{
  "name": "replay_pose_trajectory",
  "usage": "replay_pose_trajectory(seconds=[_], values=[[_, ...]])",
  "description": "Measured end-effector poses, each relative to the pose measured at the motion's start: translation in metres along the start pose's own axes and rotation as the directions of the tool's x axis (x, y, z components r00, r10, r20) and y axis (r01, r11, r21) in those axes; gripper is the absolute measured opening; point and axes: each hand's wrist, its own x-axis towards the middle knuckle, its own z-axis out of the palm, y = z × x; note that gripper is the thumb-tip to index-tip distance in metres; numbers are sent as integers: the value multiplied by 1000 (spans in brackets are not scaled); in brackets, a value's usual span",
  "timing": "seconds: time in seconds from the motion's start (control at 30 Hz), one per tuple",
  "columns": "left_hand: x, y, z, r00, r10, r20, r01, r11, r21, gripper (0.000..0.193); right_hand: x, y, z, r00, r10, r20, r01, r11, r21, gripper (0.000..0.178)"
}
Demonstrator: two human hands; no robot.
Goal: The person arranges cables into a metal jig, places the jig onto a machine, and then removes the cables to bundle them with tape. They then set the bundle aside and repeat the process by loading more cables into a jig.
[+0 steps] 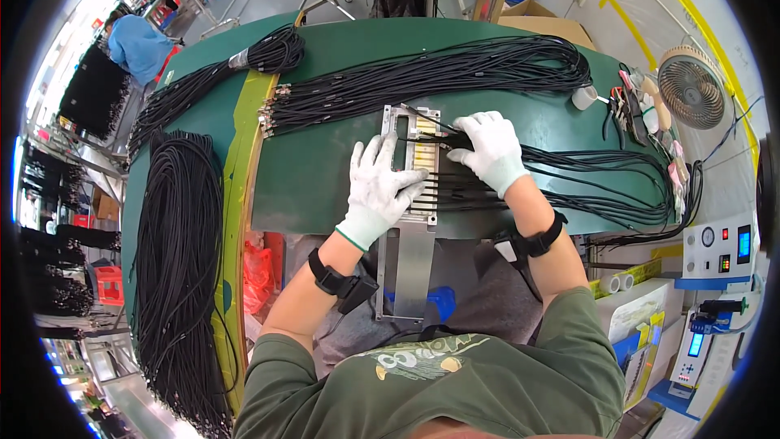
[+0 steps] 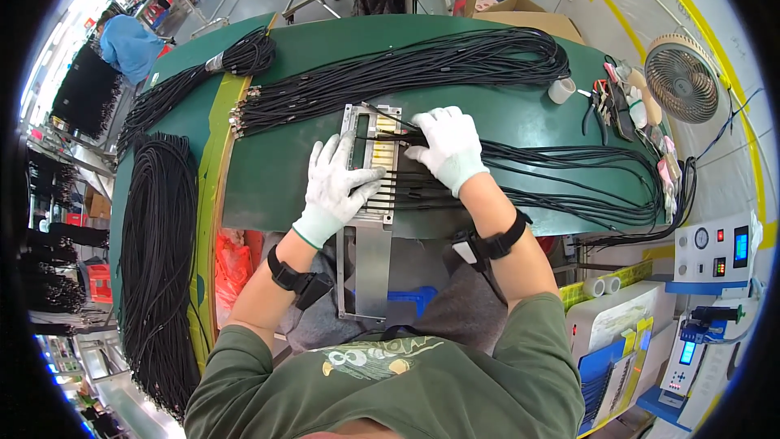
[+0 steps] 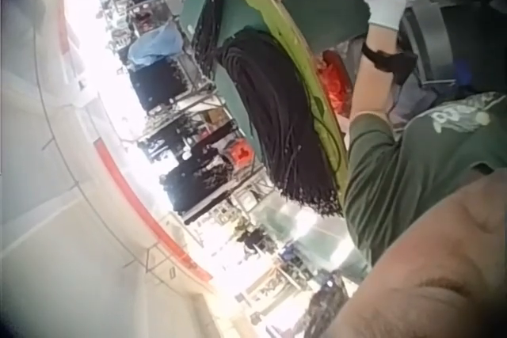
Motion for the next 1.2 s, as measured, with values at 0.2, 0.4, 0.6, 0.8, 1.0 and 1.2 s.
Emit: replay_pose_trajectory(seconds=[0.2, 0.4, 0.6, 0.8, 1.0, 1.2], values=[[-3, -7, 6, 999, -35, -16, 34, 996, -79, 22, 18, 29, 8, 962, 261, 76, -256, 965, -60, 18], [-1, -8, 5, 997, -72, -17, 69, 984, -164, 26, 2, 1, 4, 995, 101, 11, -99, 990, -105, 16], [0, -13, 11, 970, -197, -140, 157, 953, -259, 26, 11, -12, 4, 997, 15, 72, -6, 993, -122, 12], [7, -17, 10, 943, -98, -318, -2, 954, -300, 22, -1, -57, 12, 997, -71, -33, 76, 974, 212, 9], [4, -19, 1, 949, -136, -284, 24, 931, -365, 19, -1, -39, 3, 999, -22, 37, 1, 871, 491, 10], [-5, -40, 6, 910, -340, -239, 256, 911, -324, 17, -7, -16, -1, 985, -12, 170, -34, 964, 265, 11]])
